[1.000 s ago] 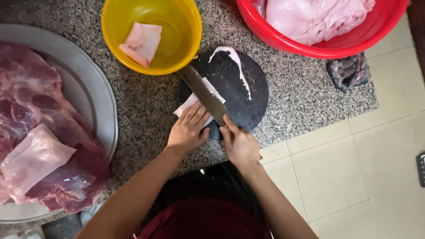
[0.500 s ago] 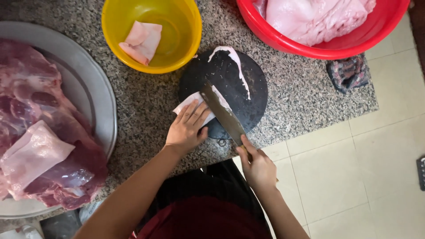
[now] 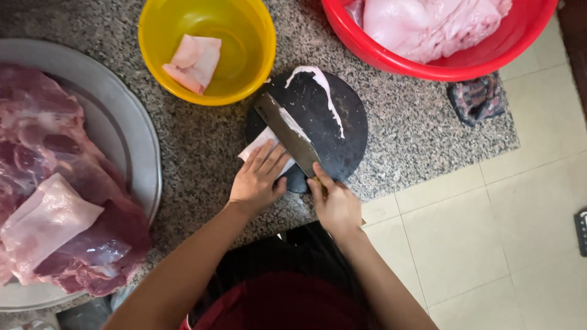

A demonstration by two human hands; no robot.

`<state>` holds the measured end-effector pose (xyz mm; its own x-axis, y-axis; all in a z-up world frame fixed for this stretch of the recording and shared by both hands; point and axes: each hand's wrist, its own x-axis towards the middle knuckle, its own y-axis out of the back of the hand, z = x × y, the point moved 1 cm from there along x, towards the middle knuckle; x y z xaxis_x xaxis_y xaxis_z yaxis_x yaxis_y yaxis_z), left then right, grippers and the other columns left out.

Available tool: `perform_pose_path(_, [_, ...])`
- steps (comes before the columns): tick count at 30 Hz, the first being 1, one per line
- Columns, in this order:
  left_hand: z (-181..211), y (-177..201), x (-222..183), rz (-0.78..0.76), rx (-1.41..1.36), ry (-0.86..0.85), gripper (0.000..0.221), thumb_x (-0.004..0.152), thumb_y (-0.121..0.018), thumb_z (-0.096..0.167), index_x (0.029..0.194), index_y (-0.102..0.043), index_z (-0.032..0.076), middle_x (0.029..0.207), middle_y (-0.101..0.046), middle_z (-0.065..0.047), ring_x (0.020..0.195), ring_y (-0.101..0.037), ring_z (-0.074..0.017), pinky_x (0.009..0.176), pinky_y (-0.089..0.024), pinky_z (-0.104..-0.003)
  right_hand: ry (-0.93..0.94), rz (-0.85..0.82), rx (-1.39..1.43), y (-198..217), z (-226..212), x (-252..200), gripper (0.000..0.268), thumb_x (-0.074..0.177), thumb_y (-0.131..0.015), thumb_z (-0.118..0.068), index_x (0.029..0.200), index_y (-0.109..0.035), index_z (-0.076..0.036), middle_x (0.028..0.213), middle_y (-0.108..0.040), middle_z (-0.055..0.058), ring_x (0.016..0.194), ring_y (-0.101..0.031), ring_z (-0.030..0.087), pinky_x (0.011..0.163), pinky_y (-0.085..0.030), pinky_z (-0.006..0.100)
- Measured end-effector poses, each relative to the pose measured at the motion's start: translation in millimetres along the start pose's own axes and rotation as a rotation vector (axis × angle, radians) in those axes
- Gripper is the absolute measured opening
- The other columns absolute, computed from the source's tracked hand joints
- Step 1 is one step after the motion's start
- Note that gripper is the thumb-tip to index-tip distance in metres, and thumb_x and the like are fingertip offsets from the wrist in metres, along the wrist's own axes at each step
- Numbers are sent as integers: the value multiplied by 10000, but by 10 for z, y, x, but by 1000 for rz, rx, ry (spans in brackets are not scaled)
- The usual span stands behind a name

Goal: Slicing thin layers of fat or meat from pieces of pork skin using a knife on a cutting board.

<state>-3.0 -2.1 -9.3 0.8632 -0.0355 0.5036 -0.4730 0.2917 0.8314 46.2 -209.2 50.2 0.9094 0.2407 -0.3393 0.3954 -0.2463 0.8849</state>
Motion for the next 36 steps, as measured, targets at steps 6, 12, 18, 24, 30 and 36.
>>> perform_pose_path(6, [39,57,34,0,28,-19,574,945,-546,403,1462,-652,177,1524,-621,-56,1460,-537,-281,1243,-391,-435,8,42,38,-10,-144,63,481,1019,-526,-655,1488,-558,-549,960,-778,134,986,-771,380,888,-617,537])
perform_pose_path(12, [43,25,37,10,44,-11,575,945,-547,393,1466,-651,173,1549,-607,-56,1463,-536,-278,1247,-379,-431,-90,-39,80,116,304,-386,496,1009,-550,-631,1489,-581,-509,991,-792,108,1020,-773,332,935,-617,503])
perform_pose_path(18, [1,4,22,20,43,-9,598,939,-552,400,1489,-635,180,1574,-585,-54,1480,-516,-279,1248,-372,-439,-146,-44,42,289,649,-643,473,985,-583,-642,1448,-610,-545,1034,-805,81,1048,-767,319,962,-616,494])
perform_pose_path(24, [19,37,19,38,23,8,609,921,-579,386,1492,-634,181,1580,-581,-50,1483,-511,-275,1249,-369,-435,-382,-156,1104,418,838,-515,266,1046,-638,-277,1277,-735,-188,531,-434,53,389,-415,142,352,-326,237])
perform_pose_path(30, [20,55,38,32,-5,6,607,907,-601,381,1480,-639,184,1561,-592,-52,1469,-524,-286,1235,-388,-442,-330,-88,1225,384,675,-441,281,1081,-592,-292,1311,-716,-189,557,-349,34,370,-365,128,323,-269,222])
perform_pose_path(36, [27,-108,189,0,-38,61,446,942,-592,361,1330,-702,170,1384,-662,-54,1352,-600,-298,1176,-433,-465,-86,-63,662,486,241,-463,381,992,-727,-295,1369,-741,-245,1353,-739,129,1342,-626,319,1165,-464,482])
